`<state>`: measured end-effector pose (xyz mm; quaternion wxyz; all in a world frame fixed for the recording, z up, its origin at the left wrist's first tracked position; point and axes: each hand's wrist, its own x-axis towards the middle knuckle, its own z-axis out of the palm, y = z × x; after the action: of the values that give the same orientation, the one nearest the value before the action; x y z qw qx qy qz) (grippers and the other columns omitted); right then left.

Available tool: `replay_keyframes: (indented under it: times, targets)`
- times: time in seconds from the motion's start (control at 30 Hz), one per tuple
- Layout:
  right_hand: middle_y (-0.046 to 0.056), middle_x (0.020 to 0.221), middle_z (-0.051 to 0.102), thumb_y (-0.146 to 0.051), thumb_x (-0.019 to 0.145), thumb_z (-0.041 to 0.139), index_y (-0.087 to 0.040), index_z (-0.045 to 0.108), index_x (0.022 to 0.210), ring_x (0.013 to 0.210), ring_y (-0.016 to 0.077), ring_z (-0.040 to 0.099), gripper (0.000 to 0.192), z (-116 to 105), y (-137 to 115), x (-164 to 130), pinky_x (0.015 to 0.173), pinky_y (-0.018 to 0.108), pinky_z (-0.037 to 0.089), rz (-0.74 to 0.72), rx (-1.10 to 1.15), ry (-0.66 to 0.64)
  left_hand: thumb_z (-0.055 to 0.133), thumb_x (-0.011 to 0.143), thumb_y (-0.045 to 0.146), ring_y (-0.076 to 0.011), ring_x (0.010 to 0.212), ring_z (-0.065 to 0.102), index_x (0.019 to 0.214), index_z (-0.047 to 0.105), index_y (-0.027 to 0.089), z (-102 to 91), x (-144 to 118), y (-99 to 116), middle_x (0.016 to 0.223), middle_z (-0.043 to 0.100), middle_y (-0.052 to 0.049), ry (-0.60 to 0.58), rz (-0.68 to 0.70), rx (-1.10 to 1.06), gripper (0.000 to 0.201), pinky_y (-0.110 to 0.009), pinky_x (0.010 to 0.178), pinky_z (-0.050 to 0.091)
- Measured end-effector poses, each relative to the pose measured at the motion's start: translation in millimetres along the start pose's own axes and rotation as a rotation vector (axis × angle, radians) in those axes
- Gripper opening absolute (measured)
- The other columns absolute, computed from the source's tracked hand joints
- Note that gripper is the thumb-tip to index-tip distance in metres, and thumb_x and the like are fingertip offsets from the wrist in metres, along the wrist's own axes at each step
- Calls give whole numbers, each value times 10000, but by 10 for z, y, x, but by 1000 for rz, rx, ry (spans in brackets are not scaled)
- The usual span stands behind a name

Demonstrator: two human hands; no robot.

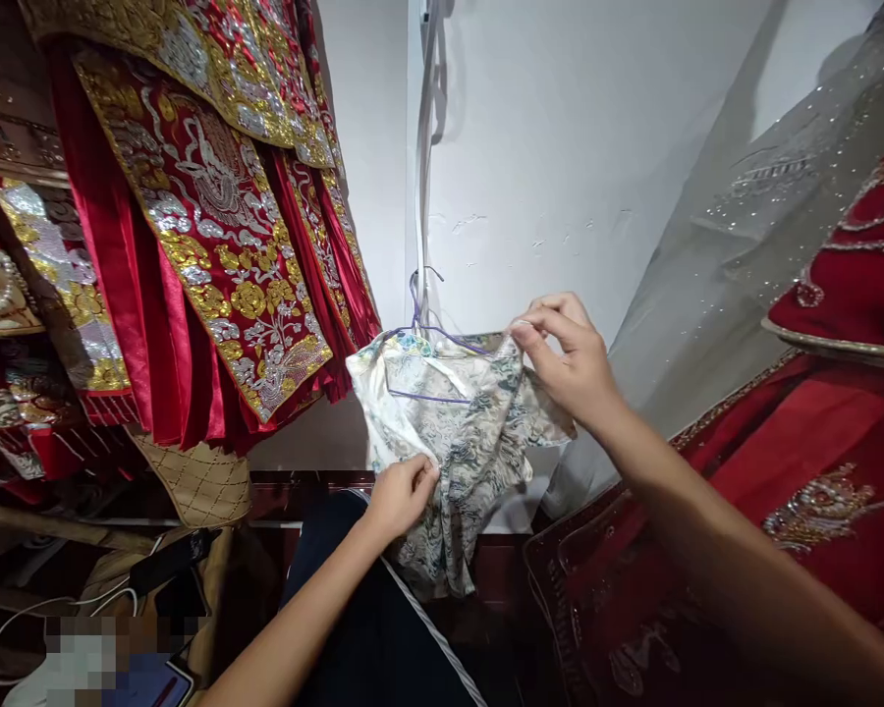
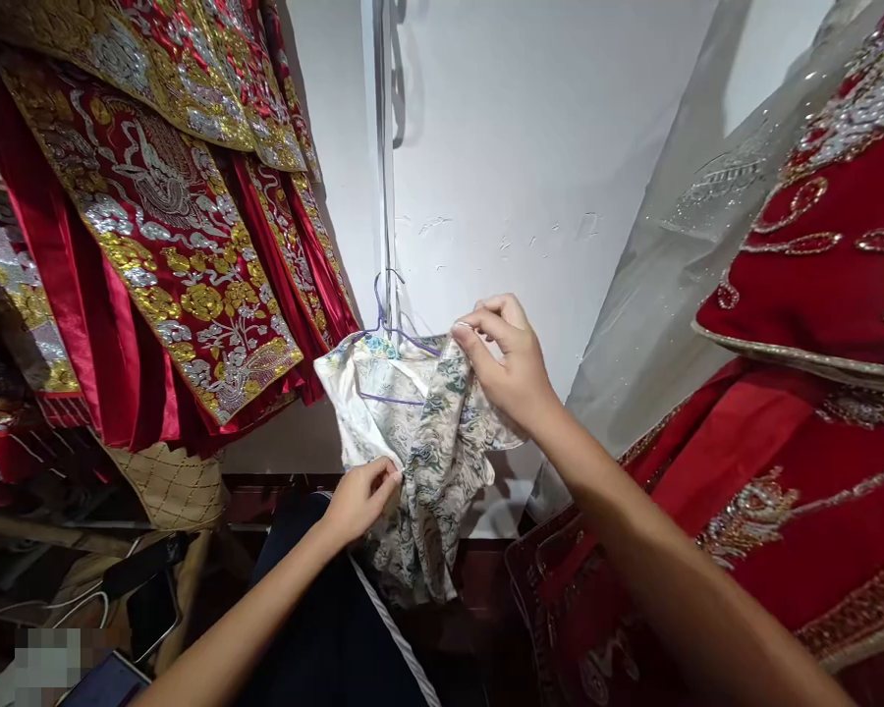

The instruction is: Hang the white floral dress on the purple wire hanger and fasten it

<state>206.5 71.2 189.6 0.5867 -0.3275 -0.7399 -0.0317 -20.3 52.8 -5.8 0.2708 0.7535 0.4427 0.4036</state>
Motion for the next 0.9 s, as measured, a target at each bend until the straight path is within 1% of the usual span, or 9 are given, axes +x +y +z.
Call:
replay_keyframes:
  times: [0.07,0.13,0.23,0.3,0.4,0.5,0.6,0.73,0.9]
  targets:
    - [71,943,631,-511,939,568,-220,635,837,956,224,598,315,-113,49,-76,854,383,457,97,186,-63,479,951,389,-181,760,581,924,589,204,-131,44,19,832,628,-36,107,37,-8,217,-266,691,401]
    - [52,834,613,-493,956,532,-228,586,815,890,226,610,305,-215,86,-201,825,398,468,265,424,-98,512,937,396,-206,922,594,1075,548,199,-303,211,73,1012,618,-77,290,50,9,244,-300,813,441]
    - [15,667,479,-460,926,555,-243,516,734,721,215,561,293,-387,139,-428,700,388,459,492,651,-96,613,865,374,-277,1201,498,1290,435,189,-553,562,134,1264,513,-145,531,88,143,497,-405,1033,388]
    - [3,612,395,-467,882,585,-251,475,681,588,196,470,315,-499,208,-578,589,375,411,620,699,-126,669,803,333,-325,1346,372,1411,342,186,-697,790,138,1417,406,-174,597,112,246,705,-469,1130,291]
    - [-19,548,303,-493,842,582,-263,415,621,473,159,299,360,-573,394,-773,510,356,324,781,710,-175,680,731,228,-371,1411,285,1486,299,199,-890,1083,89,1535,320,-170,568,66,309,847,-517,1149,249]
    - [-38,499,226,-476,847,524,-268,365,579,453,149,225,374,-480,610,-939,535,365,330,890,733,-206,603,747,175,-355,1315,429,1320,536,197,-1063,1284,-23,1400,533,-133,427,-88,157,577,-469,1078,352]
    - [-44,486,194,-434,832,500,-264,358,556,467,162,269,353,-275,754,-1110,570,372,360,972,836,-298,539,783,189,-297,1058,600,917,672,148,-1173,1315,-184,979,707,-106,350,-302,-92,193,-357,914,466]
    - [-30,526,316,-460,806,553,-242,412,575,506,157,351,348,39,814,-1329,555,335,381,1069,876,-390,540,755,175,-229,655,601,628,555,163,-1162,1029,-388,542,565,-46,314,-515,-231,128,-300,625,488]
    - [34,680,633,-475,743,680,-189,637,665,682,201,582,300,398,773,-1413,659,326,474,1008,639,-548,600,695,176,-160,440,502,641,504,188,-1045,474,-448,473,491,8,279,-712,-488,110,-253,448,433]
